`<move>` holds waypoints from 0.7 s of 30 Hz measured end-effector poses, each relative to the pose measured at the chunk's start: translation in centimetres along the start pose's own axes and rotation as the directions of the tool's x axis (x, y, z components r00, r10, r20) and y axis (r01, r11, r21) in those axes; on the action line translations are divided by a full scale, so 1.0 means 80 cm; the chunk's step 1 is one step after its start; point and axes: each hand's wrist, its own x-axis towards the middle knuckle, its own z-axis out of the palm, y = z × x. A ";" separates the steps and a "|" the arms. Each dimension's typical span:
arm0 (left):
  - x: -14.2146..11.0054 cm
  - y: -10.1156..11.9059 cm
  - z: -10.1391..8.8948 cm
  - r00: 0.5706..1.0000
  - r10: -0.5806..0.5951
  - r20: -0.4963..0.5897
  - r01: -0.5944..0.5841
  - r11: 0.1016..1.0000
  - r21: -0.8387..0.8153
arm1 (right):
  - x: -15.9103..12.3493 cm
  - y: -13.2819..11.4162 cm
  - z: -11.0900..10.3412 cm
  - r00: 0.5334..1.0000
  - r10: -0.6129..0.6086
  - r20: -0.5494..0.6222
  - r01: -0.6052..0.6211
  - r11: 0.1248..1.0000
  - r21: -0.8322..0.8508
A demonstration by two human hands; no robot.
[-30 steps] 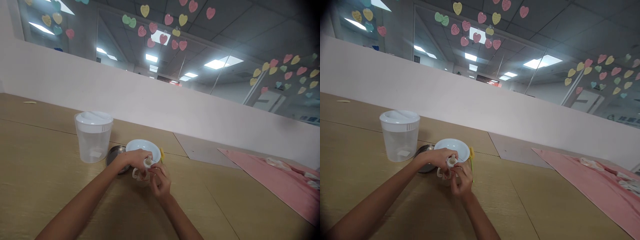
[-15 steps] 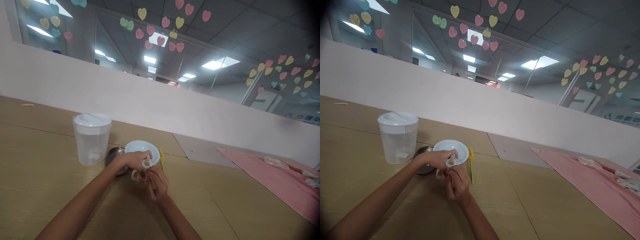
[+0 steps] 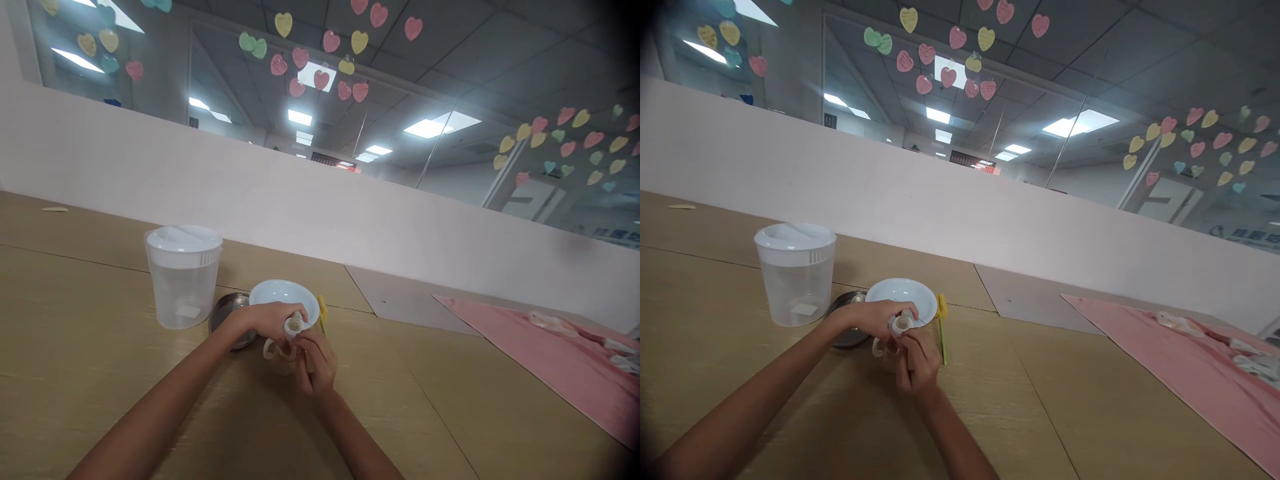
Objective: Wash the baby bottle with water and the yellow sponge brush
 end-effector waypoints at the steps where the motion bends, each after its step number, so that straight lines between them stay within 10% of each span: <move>1: 0.000 0.000 0.000 1.000 -0.024 -0.013 0.025 1.000 0.015 | 0.000 -0.002 0.000 1.000 -0.025 0.010 0.025 1.000 0.005; 21: 0.000 0.003 0.002 0.999 -0.021 -0.026 0.021 1.000 0.015 | 0.002 -0.005 0.002 0.996 -0.091 0.007 0.091 0.995 0.030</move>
